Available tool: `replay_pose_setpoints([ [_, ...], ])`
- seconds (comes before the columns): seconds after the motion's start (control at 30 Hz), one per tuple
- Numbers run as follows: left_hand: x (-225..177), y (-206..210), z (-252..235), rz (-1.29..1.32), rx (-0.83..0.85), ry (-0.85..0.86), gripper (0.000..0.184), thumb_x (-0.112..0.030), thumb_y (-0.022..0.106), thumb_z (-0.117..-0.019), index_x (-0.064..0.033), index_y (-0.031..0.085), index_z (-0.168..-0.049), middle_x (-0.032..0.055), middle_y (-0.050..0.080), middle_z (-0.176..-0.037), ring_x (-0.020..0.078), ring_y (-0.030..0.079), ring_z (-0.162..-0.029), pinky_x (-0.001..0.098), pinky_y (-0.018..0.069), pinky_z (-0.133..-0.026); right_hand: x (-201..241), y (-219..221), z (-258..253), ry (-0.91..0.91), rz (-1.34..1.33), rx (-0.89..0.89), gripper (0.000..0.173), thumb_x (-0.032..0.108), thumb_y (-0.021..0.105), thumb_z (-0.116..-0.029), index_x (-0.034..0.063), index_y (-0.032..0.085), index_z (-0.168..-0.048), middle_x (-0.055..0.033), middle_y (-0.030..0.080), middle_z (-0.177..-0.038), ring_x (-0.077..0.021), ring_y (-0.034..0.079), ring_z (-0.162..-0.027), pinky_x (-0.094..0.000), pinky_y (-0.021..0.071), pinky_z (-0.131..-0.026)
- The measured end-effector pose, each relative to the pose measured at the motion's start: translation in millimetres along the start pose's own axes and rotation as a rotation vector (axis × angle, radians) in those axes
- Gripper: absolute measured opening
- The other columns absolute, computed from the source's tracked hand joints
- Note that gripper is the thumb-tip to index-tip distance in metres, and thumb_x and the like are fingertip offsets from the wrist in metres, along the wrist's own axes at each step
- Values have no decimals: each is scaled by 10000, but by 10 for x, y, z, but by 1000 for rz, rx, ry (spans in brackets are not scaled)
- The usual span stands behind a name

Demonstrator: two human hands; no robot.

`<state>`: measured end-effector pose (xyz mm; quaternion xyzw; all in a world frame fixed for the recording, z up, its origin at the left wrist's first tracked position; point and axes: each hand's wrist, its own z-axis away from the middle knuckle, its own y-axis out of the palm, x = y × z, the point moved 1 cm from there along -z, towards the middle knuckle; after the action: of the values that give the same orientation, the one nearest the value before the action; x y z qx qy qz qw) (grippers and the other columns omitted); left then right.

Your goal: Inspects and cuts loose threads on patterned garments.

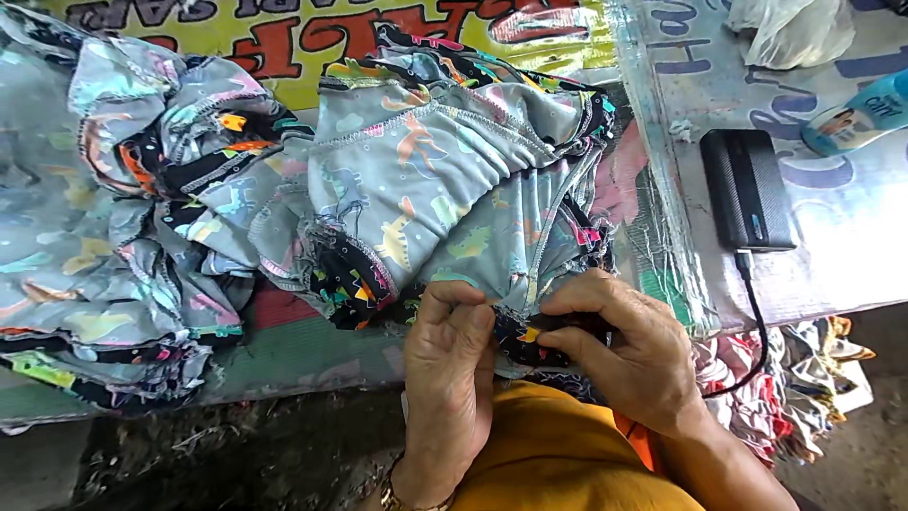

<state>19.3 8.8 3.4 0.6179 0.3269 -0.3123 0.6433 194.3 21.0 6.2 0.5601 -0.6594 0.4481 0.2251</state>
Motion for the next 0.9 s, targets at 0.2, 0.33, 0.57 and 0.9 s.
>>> replay_pose_setpoints([
  [0.2,1,-1,-6,6,5,-3,111,-126,627,-1014,-97,642,-1120,81,722,-996,125,725,-931,302,609,-860,-33,-7,13,22,-190,25,232,175,722,-967,31,650,-1133,-19,665,-1006,-12,634,-885,-150,556,-761],
  [0.33,-2,8,-7,5,12,-5,107,-125,634,-1009,-100,649,-1112,71,725,-988,118,725,-922,294,610,-853,-26,59,-50,5,-207,28,255,177,751,-943,32,639,-1120,-5,626,-948,33,555,-796,-95,477,-674],
  [0.57,30,-2,6,-35,14,46,104,-143,644,-1006,-107,653,-1103,49,727,-975,116,721,-924,319,608,-873,-24,12,-102,-77,-200,-34,222,241,553,-1072,57,583,-951,7,567,-809,19,547,-724,-124,466,-639],
  [0.9,-69,-67,2,-625,257,323,268,-120,702,-969,-126,642,-1230,-31,699,-1140,73,689,-1034,244,589,-931,-125,-143,44,-137,7,88,124,128,544,-1054,38,629,-1054,-58,678,-1026,-40,646,-964,-156,536,-823],
])
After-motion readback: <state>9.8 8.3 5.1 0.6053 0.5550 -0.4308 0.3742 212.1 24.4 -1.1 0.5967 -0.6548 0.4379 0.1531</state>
